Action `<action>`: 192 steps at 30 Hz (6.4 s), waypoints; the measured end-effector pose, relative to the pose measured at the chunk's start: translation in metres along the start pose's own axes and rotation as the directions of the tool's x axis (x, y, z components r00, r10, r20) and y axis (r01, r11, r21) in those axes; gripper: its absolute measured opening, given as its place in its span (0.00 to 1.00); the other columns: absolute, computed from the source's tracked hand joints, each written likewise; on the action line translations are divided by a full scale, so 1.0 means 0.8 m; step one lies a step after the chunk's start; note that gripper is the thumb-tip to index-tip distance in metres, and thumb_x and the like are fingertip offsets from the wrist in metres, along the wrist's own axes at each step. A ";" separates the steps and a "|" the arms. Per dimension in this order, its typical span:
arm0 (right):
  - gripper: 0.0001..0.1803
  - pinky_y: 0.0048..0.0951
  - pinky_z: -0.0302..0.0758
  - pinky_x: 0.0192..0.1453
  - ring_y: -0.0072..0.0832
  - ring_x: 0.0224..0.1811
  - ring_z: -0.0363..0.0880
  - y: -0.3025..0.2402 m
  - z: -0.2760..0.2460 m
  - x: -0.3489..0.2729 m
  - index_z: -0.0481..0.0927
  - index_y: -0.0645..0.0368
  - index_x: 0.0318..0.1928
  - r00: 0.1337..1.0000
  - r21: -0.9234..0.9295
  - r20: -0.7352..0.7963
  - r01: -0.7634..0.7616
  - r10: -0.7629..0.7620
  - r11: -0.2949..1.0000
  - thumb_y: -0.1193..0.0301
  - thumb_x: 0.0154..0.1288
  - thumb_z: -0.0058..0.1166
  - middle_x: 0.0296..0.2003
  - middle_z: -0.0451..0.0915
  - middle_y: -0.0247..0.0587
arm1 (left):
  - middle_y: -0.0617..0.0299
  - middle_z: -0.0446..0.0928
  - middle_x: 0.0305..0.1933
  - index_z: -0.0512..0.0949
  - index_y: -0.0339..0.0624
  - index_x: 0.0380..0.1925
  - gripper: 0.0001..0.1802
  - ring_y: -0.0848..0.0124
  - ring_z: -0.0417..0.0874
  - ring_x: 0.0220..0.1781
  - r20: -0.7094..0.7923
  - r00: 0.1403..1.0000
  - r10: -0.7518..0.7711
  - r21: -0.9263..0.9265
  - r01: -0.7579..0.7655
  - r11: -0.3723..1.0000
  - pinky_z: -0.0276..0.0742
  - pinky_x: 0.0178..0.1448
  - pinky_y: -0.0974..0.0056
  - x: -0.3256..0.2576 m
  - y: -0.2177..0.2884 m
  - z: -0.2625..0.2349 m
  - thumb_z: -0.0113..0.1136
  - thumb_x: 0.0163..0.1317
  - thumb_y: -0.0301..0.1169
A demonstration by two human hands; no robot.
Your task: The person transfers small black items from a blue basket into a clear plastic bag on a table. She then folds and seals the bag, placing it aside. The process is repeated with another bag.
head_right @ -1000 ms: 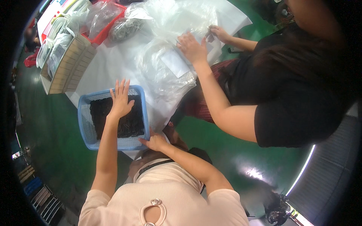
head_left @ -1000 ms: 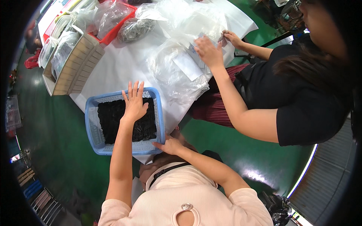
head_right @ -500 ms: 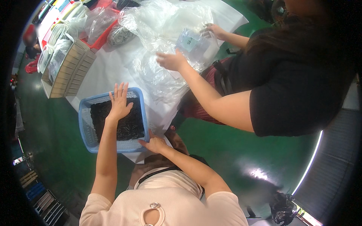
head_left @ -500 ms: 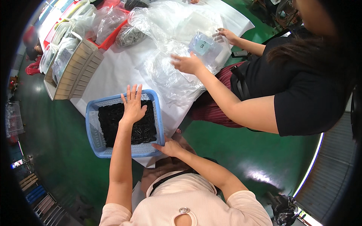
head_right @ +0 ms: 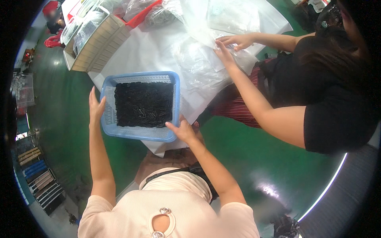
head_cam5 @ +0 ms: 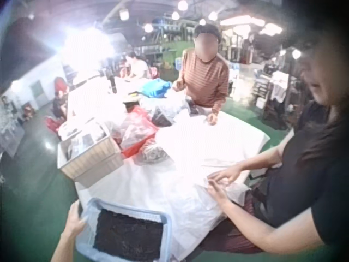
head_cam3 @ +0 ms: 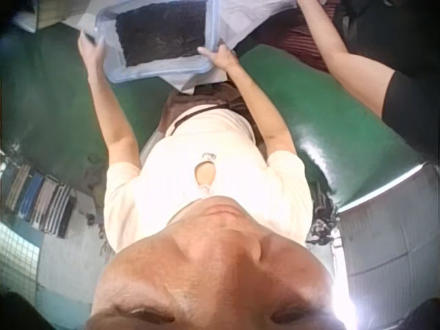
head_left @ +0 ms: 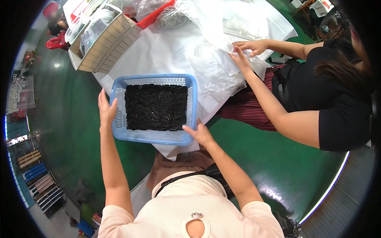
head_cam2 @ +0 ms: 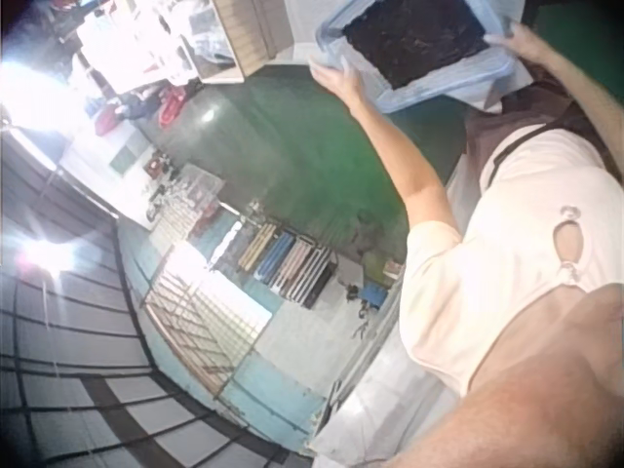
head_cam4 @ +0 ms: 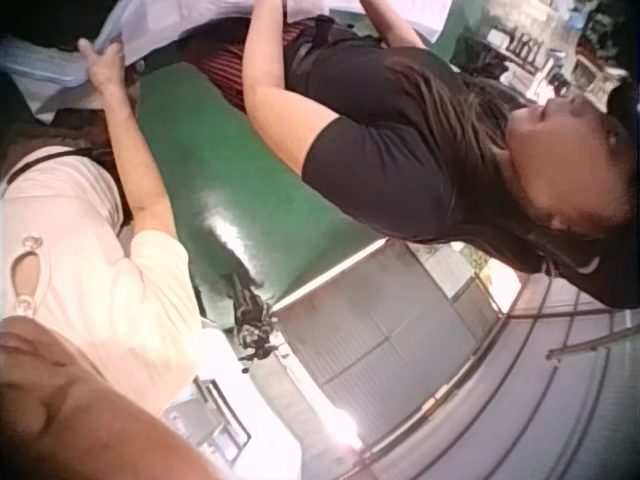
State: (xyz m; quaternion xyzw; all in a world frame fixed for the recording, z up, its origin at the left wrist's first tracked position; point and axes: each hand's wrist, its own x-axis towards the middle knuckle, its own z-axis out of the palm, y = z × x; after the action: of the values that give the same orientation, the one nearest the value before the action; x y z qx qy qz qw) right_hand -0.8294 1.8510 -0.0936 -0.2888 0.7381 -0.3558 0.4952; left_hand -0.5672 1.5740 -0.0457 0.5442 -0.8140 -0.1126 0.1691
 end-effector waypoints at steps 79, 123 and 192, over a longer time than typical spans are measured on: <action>0.21 0.46 0.68 0.57 0.46 0.54 0.73 -0.086 -0.126 0.266 0.68 0.58 0.57 0.914 -0.254 -0.405 -0.075 -0.035 0.964 0.60 0.69 0.39 0.52 0.73 0.53 | 0.49 0.73 0.54 0.68 0.34 0.54 0.26 0.63 0.74 0.55 0.785 0.564 0.256 -0.566 0.486 0.666 0.68 0.57 0.63 0.152 0.192 0.183 0.53 0.60 0.39; 0.13 0.25 0.70 0.41 0.25 0.34 0.77 -0.176 -0.030 0.240 0.78 0.60 0.44 0.867 0.241 -0.433 0.375 -0.246 0.895 0.66 0.65 0.49 0.32 0.81 0.40 | 0.53 0.68 0.58 0.63 0.33 0.59 0.31 0.68 0.66 0.62 0.709 0.695 0.121 -0.688 0.719 -0.100 0.59 0.65 0.65 0.190 0.200 0.166 0.54 0.62 0.41; 0.32 0.42 0.56 0.65 0.49 0.63 0.58 -0.246 -0.004 0.133 0.60 0.64 0.61 0.398 -0.366 -0.768 0.370 -0.502 0.854 0.70 0.57 0.54 0.59 0.61 0.57 | 0.56 0.76 0.46 0.71 0.37 0.49 0.15 0.64 0.79 0.46 0.594 0.804 0.027 -0.725 0.550 -0.414 0.77 0.51 0.59 0.178 0.202 0.075 0.48 0.62 0.22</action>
State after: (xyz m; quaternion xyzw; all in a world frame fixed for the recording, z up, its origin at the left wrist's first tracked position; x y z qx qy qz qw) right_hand -0.8544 1.6545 0.0111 -0.2959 0.8025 -0.5150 -0.0559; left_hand -0.7779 1.5041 -0.0195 0.3306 -0.2164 -0.8508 0.3466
